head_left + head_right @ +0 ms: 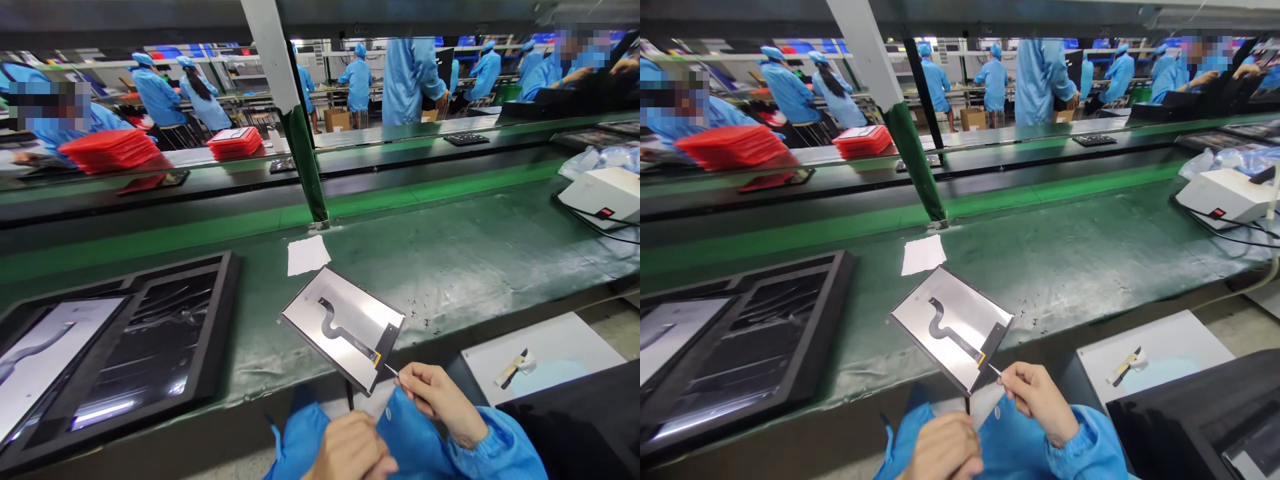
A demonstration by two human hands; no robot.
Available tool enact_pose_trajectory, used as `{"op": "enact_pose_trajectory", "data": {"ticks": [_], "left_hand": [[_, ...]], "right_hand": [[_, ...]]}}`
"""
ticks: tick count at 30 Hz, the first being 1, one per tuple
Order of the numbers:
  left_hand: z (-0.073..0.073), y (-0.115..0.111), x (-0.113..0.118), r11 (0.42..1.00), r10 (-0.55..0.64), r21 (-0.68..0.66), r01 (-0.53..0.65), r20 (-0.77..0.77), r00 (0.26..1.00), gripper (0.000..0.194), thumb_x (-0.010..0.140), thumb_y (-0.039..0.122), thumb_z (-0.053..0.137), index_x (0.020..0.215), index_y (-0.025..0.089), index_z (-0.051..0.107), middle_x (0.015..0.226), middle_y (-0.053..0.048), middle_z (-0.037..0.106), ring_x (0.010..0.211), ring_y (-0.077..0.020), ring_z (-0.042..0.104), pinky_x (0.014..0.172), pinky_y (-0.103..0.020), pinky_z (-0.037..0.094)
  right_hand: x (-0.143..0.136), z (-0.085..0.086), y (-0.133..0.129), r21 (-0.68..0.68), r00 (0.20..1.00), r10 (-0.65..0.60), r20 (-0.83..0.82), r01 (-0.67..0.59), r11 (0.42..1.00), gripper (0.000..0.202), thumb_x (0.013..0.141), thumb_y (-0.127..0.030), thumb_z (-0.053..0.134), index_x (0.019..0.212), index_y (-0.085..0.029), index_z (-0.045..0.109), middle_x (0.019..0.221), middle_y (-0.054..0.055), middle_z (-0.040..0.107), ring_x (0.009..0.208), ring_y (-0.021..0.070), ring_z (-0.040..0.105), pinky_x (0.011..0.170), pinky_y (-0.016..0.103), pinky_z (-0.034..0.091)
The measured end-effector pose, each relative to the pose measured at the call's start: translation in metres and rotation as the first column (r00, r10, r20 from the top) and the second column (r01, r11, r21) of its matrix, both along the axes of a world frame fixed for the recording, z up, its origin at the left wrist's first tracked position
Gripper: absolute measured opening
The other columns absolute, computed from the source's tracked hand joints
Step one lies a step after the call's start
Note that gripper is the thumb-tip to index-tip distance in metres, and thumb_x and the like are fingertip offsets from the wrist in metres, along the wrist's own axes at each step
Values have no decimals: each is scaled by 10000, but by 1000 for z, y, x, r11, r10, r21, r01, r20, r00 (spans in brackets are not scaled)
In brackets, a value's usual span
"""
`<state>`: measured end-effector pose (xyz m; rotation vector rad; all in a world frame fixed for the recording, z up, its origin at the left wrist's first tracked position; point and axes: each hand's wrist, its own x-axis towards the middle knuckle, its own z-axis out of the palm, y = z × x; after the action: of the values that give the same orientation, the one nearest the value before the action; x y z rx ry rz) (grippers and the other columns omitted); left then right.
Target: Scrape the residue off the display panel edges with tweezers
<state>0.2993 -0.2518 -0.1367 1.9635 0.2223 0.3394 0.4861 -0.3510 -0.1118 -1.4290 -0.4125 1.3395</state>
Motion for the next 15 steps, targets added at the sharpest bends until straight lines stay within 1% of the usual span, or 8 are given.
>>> {"op": "enact_pose_trajectory", "data": {"ticks": [1, 2, 3, 5, 7, 9, 11, 15], "left_hand": [[-3, -6, 5, 984, 98, -142, -109, -83, 992, 235, 915, 378, 669, 784, 231, 797, 679, -100, 749, 706, -252, 733, 816, -388, 579], [-6, -11, 12, 925, 189, -303, -230, -159, 969, 280, 911, 441, 664, 792, 221, 789, 654, -91, 731, 691, -240, 713, 804, -379, 573], [-8, -14, 20, 827, 239, -469, -309, -204, 949, 320, 850, 512, 718, 831, 201, 787, 706, -99, 740, 726, -248, 709, 818, -384, 566], [-9, -19, 37, 720, 293, -594, -360, -210, 933, 490, 801, 634, 710, 997, 189, 771, 979, -125, 762, 937, -277, 711, 912, -397, 541], [-7, -21, 51, 526, 350, -761, -380, -214, 912, 554, 746, 631, 768, 1070, 182, 760, 1163, -138, 726, 1142, -315, 645, 1040, -426, 460], [-4, -22, 60, 359, 386, -855, -375, -230, 894, 559, 701, 600, 822, 1063, 178, 774, 1203, -142, 714, 1226, -342, 588, 1103, -450, 388], [-2, -23, 65, 280, 410, -884, -374, -242, 879, 535, 664, 579, 858, 1003, 169, 795, 1171, -147, 726, 1235, -357, 577, 1120, -463, 354], [-4, -27, 69, 223, 477, -886, -406, -263, 838, 463, 626, 555, 890, 855, 164, 798, 1097, -140, 747, 1173, -342, 610, 1101, -459, 361]], "right_hand": [[1, 1, 0, -6, 998, 18, -59, -19, 1000, 563, 650, -695, 767, 630, -177, 549, 515, -94, 429, 374, 10, 208, 380, 186, 106], [3, 2, -1, -13, 993, 35, -111, -36, 999, 555, 654, -681, 777, 633, -175, 550, 512, -99, 418, 376, 7, 189, 377, 184, 82], [4, 2, -1, -18, 986, 49, -157, -52, 998, 542, 661, -662, 787, 644, -171, 558, 517, -100, 416, 383, 5, 178, 377, 181, 66], [6, 1, -2, -28, 969, 58, -240, -67, 997, 516, 671, -626, 807, 689, -158, 590, 547, -96, 433, 398, -1, 167, 375, 171, 46], [8, 0, -1, -45, 948, 58, -313, -75, 996, 527, 637, -612, 840, 744, -146, 619, 579, -93, 457, 399, -13, 160, 366, 162, 35], [9, 0, 0, -63, 932, 57, -358, -85, 994, 574, 573, -615, 876, 783, -141, 631, 588, -95, 467, 391, -23, 159, 351, 156, 31], [8, 0, 1, -71, 927, 65, -371, -98, 993, 615, 525, -630, 891, 779, -140, 621, 568, -104, 450, 384, -25, 162, 337, 151, 41], [3, 1, 2, -72, 942, 56, -330, -85, 994, 620, 544, -663, 869, 748, -157, 574, 536, -111, 441, 368, -21, 203, 318, 138, 93]]}}
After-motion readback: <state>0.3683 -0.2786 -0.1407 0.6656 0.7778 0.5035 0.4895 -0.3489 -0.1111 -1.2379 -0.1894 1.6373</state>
